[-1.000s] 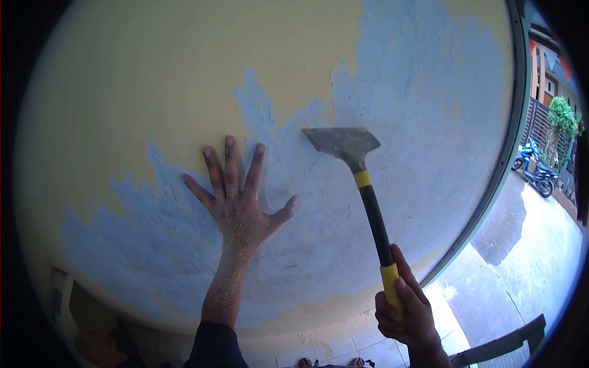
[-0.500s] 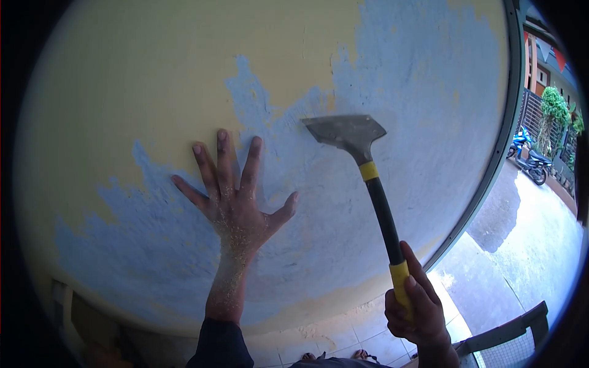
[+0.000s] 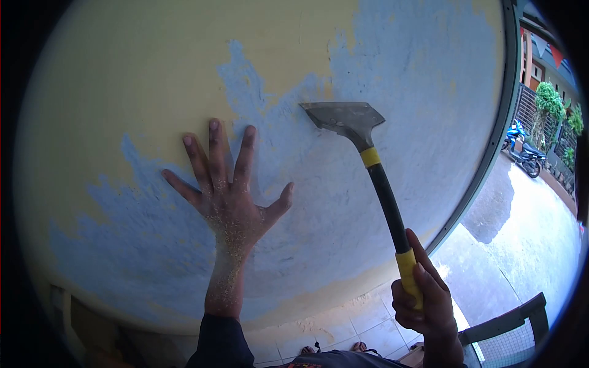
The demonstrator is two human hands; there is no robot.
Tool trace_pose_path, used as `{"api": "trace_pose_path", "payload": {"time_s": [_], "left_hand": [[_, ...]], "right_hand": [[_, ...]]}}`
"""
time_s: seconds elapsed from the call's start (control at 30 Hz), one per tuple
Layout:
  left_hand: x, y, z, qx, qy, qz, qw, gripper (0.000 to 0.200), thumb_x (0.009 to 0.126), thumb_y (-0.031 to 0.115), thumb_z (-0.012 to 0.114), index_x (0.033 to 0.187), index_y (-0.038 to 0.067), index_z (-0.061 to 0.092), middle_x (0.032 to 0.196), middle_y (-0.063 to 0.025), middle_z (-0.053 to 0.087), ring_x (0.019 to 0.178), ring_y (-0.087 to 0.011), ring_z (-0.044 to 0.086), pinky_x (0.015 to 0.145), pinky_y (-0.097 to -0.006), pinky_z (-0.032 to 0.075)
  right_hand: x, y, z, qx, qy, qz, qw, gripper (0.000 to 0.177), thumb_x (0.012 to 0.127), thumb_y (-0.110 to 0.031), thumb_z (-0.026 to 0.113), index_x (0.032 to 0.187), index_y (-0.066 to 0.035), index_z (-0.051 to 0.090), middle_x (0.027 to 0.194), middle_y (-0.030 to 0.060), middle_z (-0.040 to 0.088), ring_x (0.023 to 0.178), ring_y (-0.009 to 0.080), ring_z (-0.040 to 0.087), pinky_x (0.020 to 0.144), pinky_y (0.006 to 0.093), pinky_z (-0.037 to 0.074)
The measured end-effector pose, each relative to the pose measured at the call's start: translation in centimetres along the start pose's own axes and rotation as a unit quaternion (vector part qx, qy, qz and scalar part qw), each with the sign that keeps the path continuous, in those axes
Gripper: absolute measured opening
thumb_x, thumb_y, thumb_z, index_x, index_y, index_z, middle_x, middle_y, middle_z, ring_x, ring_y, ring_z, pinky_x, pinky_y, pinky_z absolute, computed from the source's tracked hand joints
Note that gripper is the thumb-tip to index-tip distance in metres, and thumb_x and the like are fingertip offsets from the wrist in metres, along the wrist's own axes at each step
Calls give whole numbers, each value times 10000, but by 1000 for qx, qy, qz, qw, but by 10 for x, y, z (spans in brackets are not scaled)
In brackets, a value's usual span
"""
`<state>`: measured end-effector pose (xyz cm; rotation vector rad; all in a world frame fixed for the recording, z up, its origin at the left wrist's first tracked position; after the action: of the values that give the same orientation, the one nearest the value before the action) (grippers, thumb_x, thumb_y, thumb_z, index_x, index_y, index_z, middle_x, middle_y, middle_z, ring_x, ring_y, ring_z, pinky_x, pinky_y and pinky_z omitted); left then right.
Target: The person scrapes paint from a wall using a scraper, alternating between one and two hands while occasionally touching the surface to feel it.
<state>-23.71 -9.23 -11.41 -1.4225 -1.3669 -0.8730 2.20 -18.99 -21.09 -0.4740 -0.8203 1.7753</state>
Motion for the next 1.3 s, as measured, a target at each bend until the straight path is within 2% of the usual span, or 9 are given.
{"api": "trace_pose_path", "payload": {"time_s": [0.07,0.13,0.23,0.7,0.83,0.97,1.1,1.2,1.3], "left_hand": [[1,0,0,5,4,-3,1000,850,723,764,489,1400,252,445,1514,-144,265,1425,-405,106,1059,-691,-57],[-1,0,0,-4,3,1,1000,853,726,761,486,1403,245,441,1514,-146,264,1422,-413,105,1057,-695,-56],[0,0,2,-3,7,1,1000,857,727,761,486,1404,238,440,1515,-147,262,1422,-417,102,1055,-697,-57],[-1,-2,0,-17,7,1,1000,847,728,746,502,1403,237,444,1510,-148,272,1420,-413,119,1050,-703,-53],[-1,-1,1,-11,7,1,1000,848,728,745,503,1405,238,442,1511,-143,274,1421,-409,118,1049,-703,-54],[-2,-1,1,-31,15,0,999,837,733,747,494,1401,245,446,1513,-134,276,1422,-406,121,1053,-698,-54],[-3,1,0,-13,9,-11,1000,815,743,746,477,1395,258,455,1515,-128,277,1423,-401,123,1061,-688,-52],[0,-3,0,-14,17,-17,1000,808,747,744,472,1394,260,456,1514,-127,281,1422,-401,130,1066,-683,-48],[2,1,-1,-12,3,-12,1000,806,749,741,470,1395,258,455,1514,-125,283,1421,-402,132,1067,-682,-47]], "right_hand": [[0,0,1,-9,-20,-5,1000,537,1028,-278,323,1509,-197,97,591,45,400,363,76,359,329,214,383],[-5,2,-1,29,16,5,999,536,1029,-277,319,1509,-195,94,587,40,394,359,75,354,327,211,382],[3,-5,3,-20,6,-8,1000,535,1029,-283,315,1508,-196,95,585,39,392,354,75,346,326,207,381],[-4,-1,2,-2,15,-6,1000,540,1029,-297,309,1509,-199,81,588,59,404,349,87,374,329,223,388],[2,-1,8,-25,-10,-15,1000,550,1026,-289,323,1510,-197,78,587,58,398,353,85,363,330,223,384],[-4,1,-1,5,32,-3,999,551,1025,-270,329,1510,-204,77,594,59,400,362,85,369,332,224,385],[0,-3,10,-25,-18,-11,999,537,1026,-276,320,1508,-206,94,597,67,409,364,85,370,331,223,379],[-4,-1,3,-18,7,29,999,531,1029,-279,304,1509,-207,88,595,68,409,358,86,362,327,227,376],[5,-9,18,-42,-21,-16,999,532,1028,-287,307,1508,-206,94,598,65,405,359,86,364,324,229,379]]}}
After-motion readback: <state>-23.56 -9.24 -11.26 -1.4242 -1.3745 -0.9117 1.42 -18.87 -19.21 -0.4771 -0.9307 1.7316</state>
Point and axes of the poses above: each hand's wrist, its own x-axis towards the middle knuckle, its own z-axis out of the palm, y = z × x, the point moved 5 cm from there along x, towards the middle knuckle
